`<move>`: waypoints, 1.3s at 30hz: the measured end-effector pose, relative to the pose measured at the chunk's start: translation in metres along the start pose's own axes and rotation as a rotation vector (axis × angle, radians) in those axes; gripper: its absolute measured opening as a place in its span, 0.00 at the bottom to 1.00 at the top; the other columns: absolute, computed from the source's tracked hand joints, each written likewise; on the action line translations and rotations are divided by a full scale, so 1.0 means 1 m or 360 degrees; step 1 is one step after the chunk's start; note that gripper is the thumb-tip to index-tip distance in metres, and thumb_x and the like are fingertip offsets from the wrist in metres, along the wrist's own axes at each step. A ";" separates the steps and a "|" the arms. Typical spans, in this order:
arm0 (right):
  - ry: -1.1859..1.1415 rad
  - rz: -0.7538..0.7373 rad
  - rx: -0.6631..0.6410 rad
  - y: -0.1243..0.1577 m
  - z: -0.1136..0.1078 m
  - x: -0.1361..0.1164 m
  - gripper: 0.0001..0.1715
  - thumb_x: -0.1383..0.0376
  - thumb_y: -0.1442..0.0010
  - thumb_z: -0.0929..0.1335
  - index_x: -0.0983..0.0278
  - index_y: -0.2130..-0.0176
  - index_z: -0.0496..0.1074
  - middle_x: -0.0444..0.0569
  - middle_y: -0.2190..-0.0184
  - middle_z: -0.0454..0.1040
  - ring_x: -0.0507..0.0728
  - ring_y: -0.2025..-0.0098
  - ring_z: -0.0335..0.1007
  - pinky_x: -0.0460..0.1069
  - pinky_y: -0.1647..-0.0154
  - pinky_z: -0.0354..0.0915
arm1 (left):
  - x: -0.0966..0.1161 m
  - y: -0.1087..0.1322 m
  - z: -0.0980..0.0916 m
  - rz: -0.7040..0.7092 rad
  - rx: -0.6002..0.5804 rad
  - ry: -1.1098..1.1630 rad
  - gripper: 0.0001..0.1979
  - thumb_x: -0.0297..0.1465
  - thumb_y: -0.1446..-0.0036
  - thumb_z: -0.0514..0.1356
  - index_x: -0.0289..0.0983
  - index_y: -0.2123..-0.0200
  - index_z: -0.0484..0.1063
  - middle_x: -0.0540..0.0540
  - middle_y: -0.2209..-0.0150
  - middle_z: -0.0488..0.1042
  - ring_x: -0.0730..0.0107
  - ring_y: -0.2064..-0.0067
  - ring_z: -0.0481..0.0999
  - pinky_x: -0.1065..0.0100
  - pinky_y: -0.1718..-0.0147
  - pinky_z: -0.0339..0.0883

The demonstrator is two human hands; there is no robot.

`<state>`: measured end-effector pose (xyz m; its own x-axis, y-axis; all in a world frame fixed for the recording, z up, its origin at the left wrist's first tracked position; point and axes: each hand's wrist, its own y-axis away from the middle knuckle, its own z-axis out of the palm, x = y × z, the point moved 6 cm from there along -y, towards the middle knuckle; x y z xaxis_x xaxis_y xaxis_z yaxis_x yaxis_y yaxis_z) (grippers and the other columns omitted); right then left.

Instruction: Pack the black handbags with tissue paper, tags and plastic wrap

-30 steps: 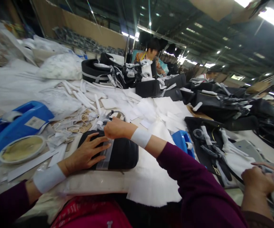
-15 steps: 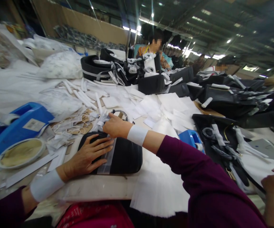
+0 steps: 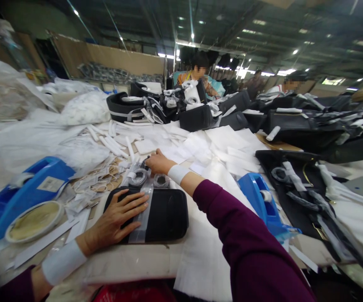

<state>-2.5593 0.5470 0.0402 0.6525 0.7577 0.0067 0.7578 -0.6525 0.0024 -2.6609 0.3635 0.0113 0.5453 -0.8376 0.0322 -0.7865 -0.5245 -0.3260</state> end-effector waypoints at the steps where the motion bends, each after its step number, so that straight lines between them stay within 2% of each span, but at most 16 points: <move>1: -0.0039 0.0128 0.0074 0.002 -0.004 0.005 0.08 0.68 0.49 0.72 0.68 0.66 0.72 0.53 0.65 0.77 0.61 0.56 0.67 0.55 0.52 0.46 | 0.000 0.000 0.000 0.0006 0.0002 -0.0018 0.25 0.34 0.37 0.55 0.43 0.37 0.59 0.43 0.36 0.62 0.56 0.34 0.56 0.46 0.39 0.39; 3: -0.0125 0.0290 0.0199 0.011 -0.012 0.010 0.06 0.70 0.46 0.69 0.67 0.64 0.73 0.51 0.63 0.77 0.59 0.56 0.68 0.54 0.53 0.47 | 0.001 0.000 0.000 0.0015 0.0002 -0.0041 0.24 0.35 0.37 0.55 0.42 0.38 0.59 0.44 0.36 0.61 0.57 0.34 0.55 0.46 0.38 0.38; 4: -0.0161 0.0290 0.0224 0.017 -0.014 0.008 0.05 0.69 0.44 0.68 0.65 0.64 0.73 0.50 0.62 0.77 0.58 0.56 0.68 0.54 0.54 0.47 | 0.001 0.000 0.000 0.0016 -0.0003 -0.0046 0.24 0.34 0.37 0.55 0.42 0.38 0.60 0.45 0.36 0.61 0.57 0.34 0.55 0.47 0.38 0.38; 6: -0.0263 0.0147 0.0186 0.031 -0.012 -0.004 0.05 0.64 0.44 0.69 0.62 0.65 0.74 0.46 0.61 0.76 0.58 0.53 0.67 0.52 0.54 0.48 | 0.002 0.000 0.000 0.0016 -0.0012 -0.0043 0.23 0.34 0.37 0.55 0.42 0.39 0.60 0.44 0.36 0.61 0.57 0.34 0.55 0.46 0.38 0.38; 8: -0.0378 -0.0005 0.0122 0.045 -0.008 -0.017 0.05 0.65 0.46 0.69 0.60 0.65 0.74 0.44 0.61 0.76 0.57 0.53 0.66 0.52 0.55 0.49 | 0.002 0.000 0.000 0.0011 -0.0012 -0.0034 0.23 0.34 0.37 0.55 0.42 0.39 0.60 0.43 0.36 0.62 0.56 0.34 0.55 0.46 0.38 0.38; 10: -0.0447 -0.0013 0.0080 0.056 -0.005 -0.024 0.11 0.69 0.50 0.68 0.62 0.63 0.73 0.45 0.60 0.75 0.57 0.55 0.67 0.51 0.56 0.51 | 0.002 0.001 0.000 0.0006 -0.0007 -0.0027 0.23 0.34 0.37 0.55 0.42 0.39 0.60 0.42 0.37 0.63 0.56 0.34 0.56 0.46 0.39 0.38; 13: -0.0485 0.0116 0.0083 0.063 -0.005 -0.021 0.20 0.71 0.54 0.67 0.64 0.58 0.69 0.47 0.60 0.74 0.56 0.59 0.66 0.51 0.59 0.53 | 0.001 0.001 0.001 0.0005 -0.0022 -0.0035 0.24 0.34 0.37 0.55 0.42 0.39 0.60 0.42 0.37 0.62 0.56 0.34 0.56 0.46 0.39 0.39; 16: -0.0457 0.0080 0.0046 0.062 -0.006 -0.017 0.19 0.71 0.56 0.67 0.64 0.60 0.71 0.48 0.60 0.72 0.58 0.55 0.65 0.52 0.55 0.53 | 0.001 0.001 0.001 0.0005 -0.0031 -0.0037 0.24 0.35 0.37 0.55 0.42 0.39 0.60 0.43 0.36 0.62 0.56 0.34 0.55 0.46 0.39 0.38; 20: -0.0403 0.0023 -0.0135 0.058 -0.002 -0.015 0.17 0.72 0.52 0.66 0.61 0.62 0.77 0.50 0.57 0.70 0.61 0.49 0.62 0.55 0.49 0.52 | -0.001 0.002 0.002 -0.0007 -0.0036 -0.0019 0.23 0.35 0.37 0.55 0.42 0.39 0.60 0.43 0.36 0.61 0.56 0.34 0.54 0.47 0.39 0.38; 24: -0.0425 0.0010 -0.0328 0.055 0.000 -0.018 0.14 0.64 0.47 0.69 0.62 0.59 0.77 0.52 0.54 0.70 0.61 0.49 0.63 0.54 0.47 0.54 | -0.002 0.003 0.003 -0.0017 -0.0030 0.0023 0.24 0.35 0.37 0.55 0.41 0.39 0.61 0.43 0.36 0.61 0.56 0.34 0.55 0.46 0.39 0.38; 26: -0.0385 0.0012 -0.0396 0.050 -0.003 -0.020 0.13 0.62 0.47 0.71 0.62 0.60 0.77 0.52 0.54 0.70 0.62 0.48 0.63 0.54 0.48 0.55 | -0.003 0.004 0.003 -0.0029 -0.0028 0.0050 0.24 0.35 0.38 0.55 0.41 0.39 0.61 0.42 0.36 0.61 0.56 0.34 0.56 0.46 0.39 0.38; 29: -0.0316 0.0018 -0.0552 0.040 -0.006 -0.022 0.15 0.65 0.48 0.71 0.63 0.58 0.77 0.51 0.54 0.72 0.61 0.50 0.65 0.51 0.52 0.58 | -0.003 0.004 0.003 -0.0045 -0.0034 0.0085 0.24 0.35 0.37 0.55 0.41 0.38 0.60 0.41 0.36 0.61 0.56 0.35 0.57 0.47 0.39 0.38; 34: -0.0370 -0.0080 -0.0970 0.023 -0.001 -0.029 0.16 0.74 0.51 0.69 0.68 0.60 0.77 0.46 0.66 0.77 0.52 0.64 0.70 0.43 0.66 0.61 | -0.002 0.005 0.000 -0.0067 0.0024 0.0184 0.25 0.35 0.38 0.56 0.42 0.38 0.60 0.41 0.37 0.63 0.55 0.36 0.58 0.47 0.38 0.39; 37: -0.0320 -0.0088 -0.0983 0.018 -0.002 -0.033 0.14 0.76 0.52 0.69 0.69 0.63 0.78 0.46 0.69 0.77 0.52 0.67 0.69 0.43 0.68 0.60 | -0.002 0.005 -0.001 -0.0062 0.0070 0.0234 0.25 0.34 0.38 0.57 0.43 0.38 0.60 0.42 0.38 0.64 0.54 0.36 0.59 0.47 0.38 0.39; 39: -0.0244 -0.0127 -0.0869 0.019 -0.008 -0.038 0.10 0.76 0.51 0.68 0.68 0.67 0.77 0.47 0.67 0.76 0.53 0.65 0.69 0.45 0.65 0.60 | -0.002 0.005 -0.002 -0.0057 0.0083 0.0250 0.25 0.34 0.38 0.57 0.43 0.38 0.60 0.43 0.38 0.64 0.54 0.36 0.59 0.47 0.38 0.38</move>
<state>-2.5698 0.5058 0.0481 0.6177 0.7699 -0.1600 0.7182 -0.4695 0.5136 -2.6667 0.3626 0.0118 0.5177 -0.8341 0.1904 -0.7488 -0.5494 -0.3707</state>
